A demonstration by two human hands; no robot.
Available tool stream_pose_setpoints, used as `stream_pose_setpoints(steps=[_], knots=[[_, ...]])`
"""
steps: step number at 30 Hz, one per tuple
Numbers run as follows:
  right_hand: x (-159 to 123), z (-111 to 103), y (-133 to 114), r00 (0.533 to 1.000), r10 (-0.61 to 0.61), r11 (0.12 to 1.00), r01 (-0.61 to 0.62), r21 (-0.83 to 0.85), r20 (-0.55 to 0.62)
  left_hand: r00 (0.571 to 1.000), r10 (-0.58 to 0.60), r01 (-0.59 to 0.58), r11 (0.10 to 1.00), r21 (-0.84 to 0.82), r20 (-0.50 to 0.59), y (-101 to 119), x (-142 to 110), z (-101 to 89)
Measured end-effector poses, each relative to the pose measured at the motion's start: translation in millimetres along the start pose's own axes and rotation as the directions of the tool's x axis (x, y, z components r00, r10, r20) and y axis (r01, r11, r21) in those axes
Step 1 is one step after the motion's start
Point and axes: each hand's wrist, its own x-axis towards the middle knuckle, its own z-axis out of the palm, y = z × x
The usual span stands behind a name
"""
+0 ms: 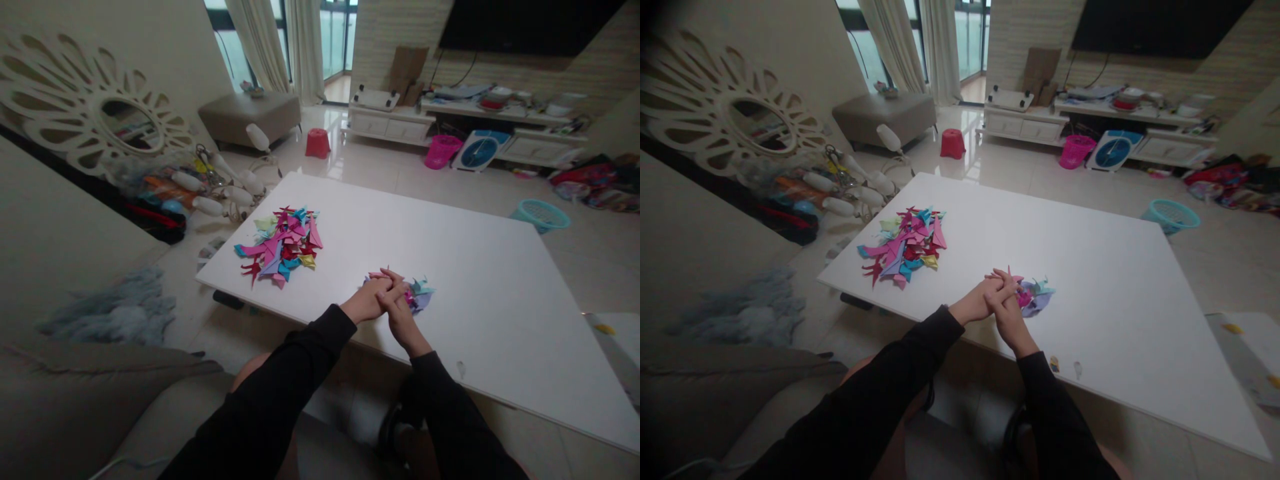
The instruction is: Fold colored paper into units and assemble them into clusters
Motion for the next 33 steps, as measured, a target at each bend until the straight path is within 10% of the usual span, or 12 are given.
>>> stream_pose_setpoints(steps=[33], knots=[[1.2, -0.1, 0.1, 1.000, 0.014, 1.000, -0.014, -0.007, -0.015, 0.999, 0.052, -0.051, 0.997, 0.051, -0.004, -1.4, 1.5, 0.8]])
